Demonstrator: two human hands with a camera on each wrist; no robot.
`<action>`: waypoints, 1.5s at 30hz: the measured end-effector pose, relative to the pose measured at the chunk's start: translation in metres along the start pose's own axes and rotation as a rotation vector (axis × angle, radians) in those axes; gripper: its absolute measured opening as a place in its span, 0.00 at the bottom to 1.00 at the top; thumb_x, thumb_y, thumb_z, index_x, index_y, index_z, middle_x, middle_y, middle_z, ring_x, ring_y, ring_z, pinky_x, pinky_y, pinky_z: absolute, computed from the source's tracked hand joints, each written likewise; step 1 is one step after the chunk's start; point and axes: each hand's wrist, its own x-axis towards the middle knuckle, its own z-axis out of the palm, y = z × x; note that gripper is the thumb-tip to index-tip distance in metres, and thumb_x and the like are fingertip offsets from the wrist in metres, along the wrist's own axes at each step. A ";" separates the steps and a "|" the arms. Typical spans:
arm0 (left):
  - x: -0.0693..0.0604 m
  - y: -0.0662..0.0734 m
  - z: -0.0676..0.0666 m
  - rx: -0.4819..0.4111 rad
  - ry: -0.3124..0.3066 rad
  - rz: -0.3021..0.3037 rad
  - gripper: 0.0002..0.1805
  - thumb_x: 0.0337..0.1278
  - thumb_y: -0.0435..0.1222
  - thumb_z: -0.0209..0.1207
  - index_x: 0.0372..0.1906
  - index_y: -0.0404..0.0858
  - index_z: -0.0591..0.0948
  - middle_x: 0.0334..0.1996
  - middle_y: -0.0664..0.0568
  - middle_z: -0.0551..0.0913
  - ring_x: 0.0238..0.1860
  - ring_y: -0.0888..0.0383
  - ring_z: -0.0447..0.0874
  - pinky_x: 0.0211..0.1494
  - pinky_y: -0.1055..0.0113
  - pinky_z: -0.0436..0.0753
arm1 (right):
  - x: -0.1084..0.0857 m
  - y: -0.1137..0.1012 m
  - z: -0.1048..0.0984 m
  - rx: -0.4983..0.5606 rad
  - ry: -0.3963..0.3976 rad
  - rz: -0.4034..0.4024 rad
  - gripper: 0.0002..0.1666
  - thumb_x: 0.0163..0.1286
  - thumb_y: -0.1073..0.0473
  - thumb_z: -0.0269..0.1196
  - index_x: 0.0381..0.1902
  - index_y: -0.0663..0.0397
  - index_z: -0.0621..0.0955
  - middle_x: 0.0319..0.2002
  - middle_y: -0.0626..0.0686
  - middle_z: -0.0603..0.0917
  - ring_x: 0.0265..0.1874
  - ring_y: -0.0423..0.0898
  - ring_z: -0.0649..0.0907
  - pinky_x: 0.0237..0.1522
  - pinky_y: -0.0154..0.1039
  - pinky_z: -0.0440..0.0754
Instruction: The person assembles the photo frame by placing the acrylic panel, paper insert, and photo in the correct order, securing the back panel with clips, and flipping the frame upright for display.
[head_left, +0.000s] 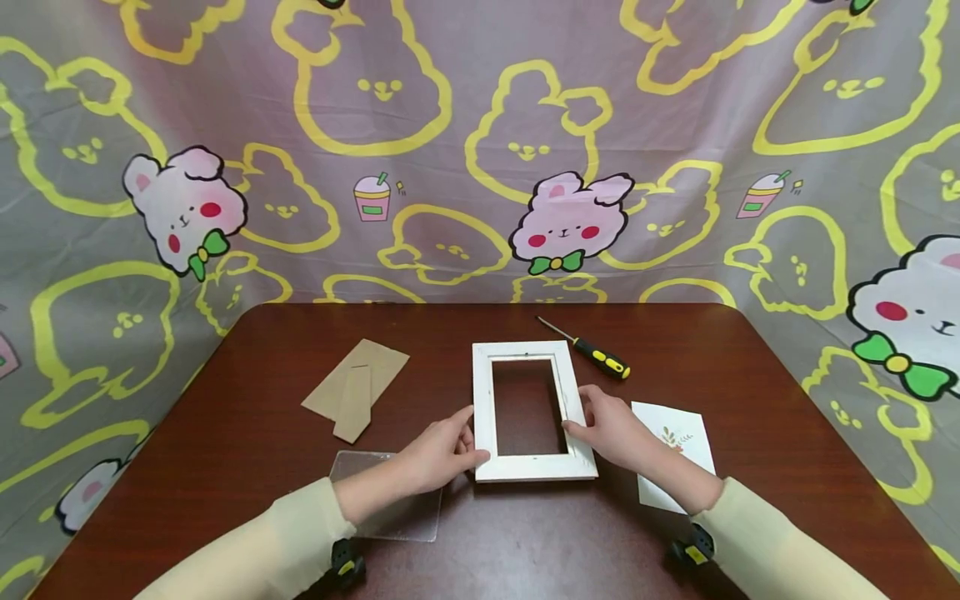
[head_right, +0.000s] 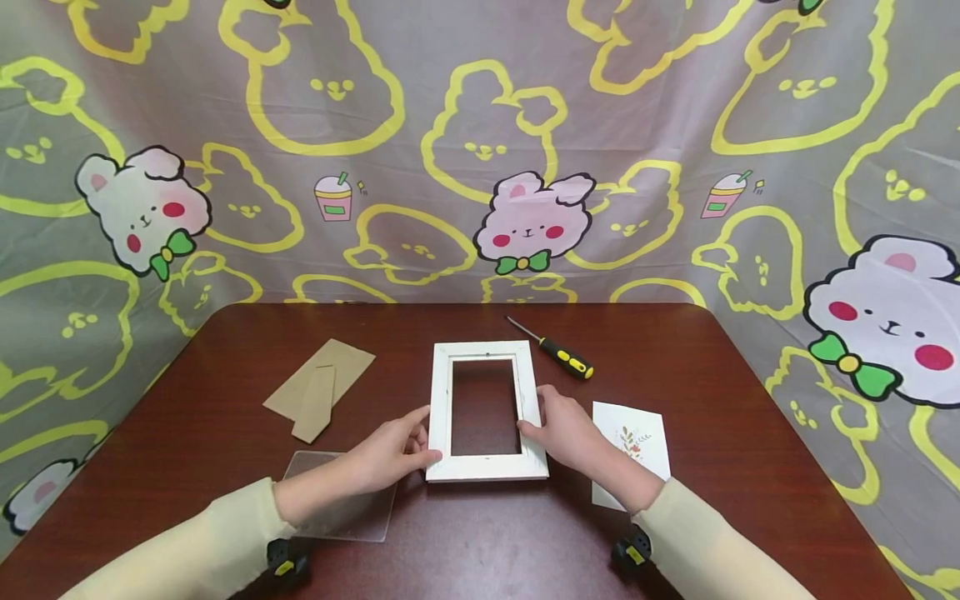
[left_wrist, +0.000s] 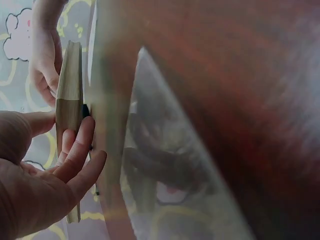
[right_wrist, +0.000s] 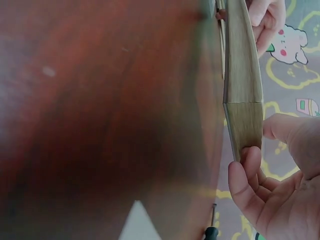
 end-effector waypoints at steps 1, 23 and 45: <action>-0.002 0.001 0.002 -0.001 -0.003 0.000 0.39 0.60 0.36 0.64 0.66 0.18 0.59 0.26 0.58 0.75 0.21 0.66 0.72 0.28 0.70 0.74 | -0.002 0.001 0.001 0.002 -0.004 0.003 0.34 0.64 0.58 0.67 0.60 0.72 0.68 0.22 0.50 0.74 0.17 0.42 0.71 0.21 0.38 0.70; -0.016 -0.003 0.019 -0.026 -0.042 -0.031 0.40 0.58 0.36 0.66 0.64 0.16 0.60 0.22 0.60 0.75 0.16 0.66 0.73 0.27 0.71 0.74 | -0.018 0.007 0.015 -0.027 -0.074 0.020 0.33 0.63 0.56 0.69 0.58 0.70 0.71 0.20 0.48 0.72 0.17 0.42 0.70 0.21 0.37 0.68; -0.014 -0.004 0.021 -0.052 -0.042 -0.063 0.40 0.58 0.35 0.66 0.65 0.16 0.59 0.23 0.58 0.75 0.15 0.65 0.73 0.26 0.71 0.74 | -0.017 0.016 0.009 0.108 -0.258 0.012 0.36 0.75 0.54 0.55 0.69 0.73 0.59 0.12 0.51 0.75 0.10 0.47 0.76 0.19 0.41 0.76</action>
